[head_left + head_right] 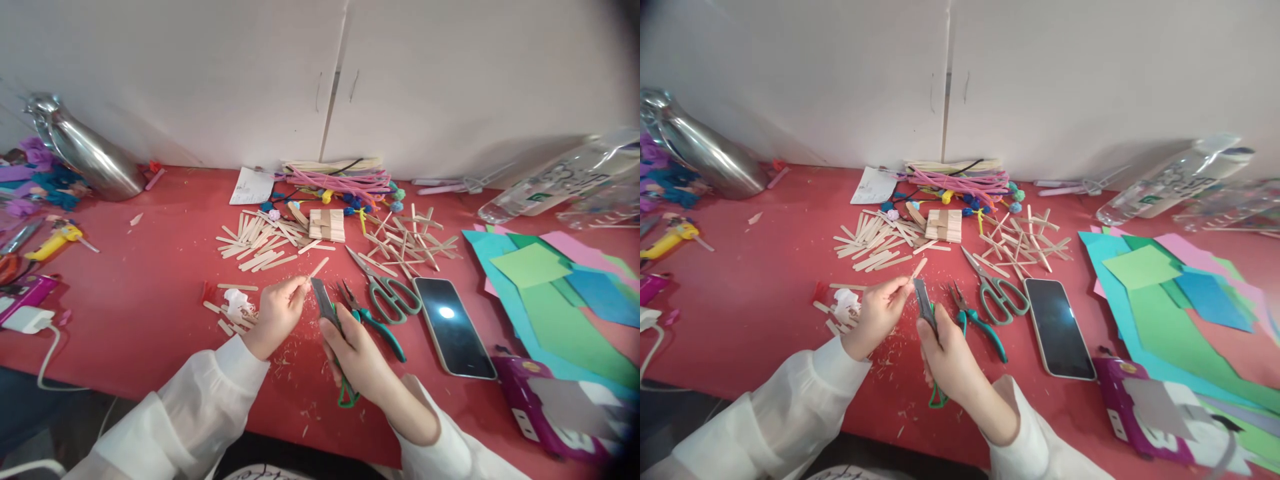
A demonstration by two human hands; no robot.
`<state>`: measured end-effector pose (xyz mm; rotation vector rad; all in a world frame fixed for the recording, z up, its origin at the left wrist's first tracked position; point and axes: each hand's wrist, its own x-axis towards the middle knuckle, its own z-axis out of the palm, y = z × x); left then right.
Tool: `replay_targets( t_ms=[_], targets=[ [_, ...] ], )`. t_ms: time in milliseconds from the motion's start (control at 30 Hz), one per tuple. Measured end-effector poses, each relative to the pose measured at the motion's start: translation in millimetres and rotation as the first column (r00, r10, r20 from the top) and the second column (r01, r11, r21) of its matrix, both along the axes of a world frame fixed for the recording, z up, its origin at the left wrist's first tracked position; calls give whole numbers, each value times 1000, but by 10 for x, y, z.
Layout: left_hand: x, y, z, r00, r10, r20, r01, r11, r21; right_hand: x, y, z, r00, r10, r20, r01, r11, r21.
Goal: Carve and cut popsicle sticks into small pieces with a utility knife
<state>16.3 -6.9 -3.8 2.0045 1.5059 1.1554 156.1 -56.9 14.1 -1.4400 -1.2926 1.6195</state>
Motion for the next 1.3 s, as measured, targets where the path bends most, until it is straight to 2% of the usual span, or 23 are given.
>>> replay_targets(
  t_ms=[133,267,433,567,600,667,767,867,967,1067,1233,1300],
  targets=[
    [1,-14,-23,1000,5,-17,-5,999,46,-22,-19,17,986,-11,-167,-1,997,-77],
    [13,5,-54,999,8,44,-11,999,52,-45,-31,31,926,-82,-369,15,983,-181],
    [62,23,-43,974,12,224,18,991,-134,-50,2,63,771,-192,-608,-30,941,-336],
    [98,25,-28,863,21,505,151,943,-297,-21,53,86,657,-199,-728,-153,910,-386],
    [102,26,-27,835,28,549,180,929,-322,-12,60,87,659,-189,-728,-142,919,-367],
    [104,29,-26,796,44,604,226,904,-364,3,66,80,730,-170,-662,-38,957,-288],
    [94,37,-28,754,79,653,255,880,-401,16,61,47,905,-145,-400,121,989,-85],
    [77,46,-24,750,86,656,254,879,-405,29,59,-8,982,-119,-146,131,988,76],
    [59,52,-5,777,65,626,234,893,-384,58,75,-68,993,-120,9,116,974,193],
    [51,53,32,796,36,604,261,880,-396,102,123,-91,983,-177,56,156,952,265],
    [75,42,80,792,-77,606,435,767,-471,170,276,-50,929,-369,-18,355,879,317],
    [81,38,64,789,-132,600,491,723,-486,194,336,-52,912,-404,-66,400,846,352]
  ],
)
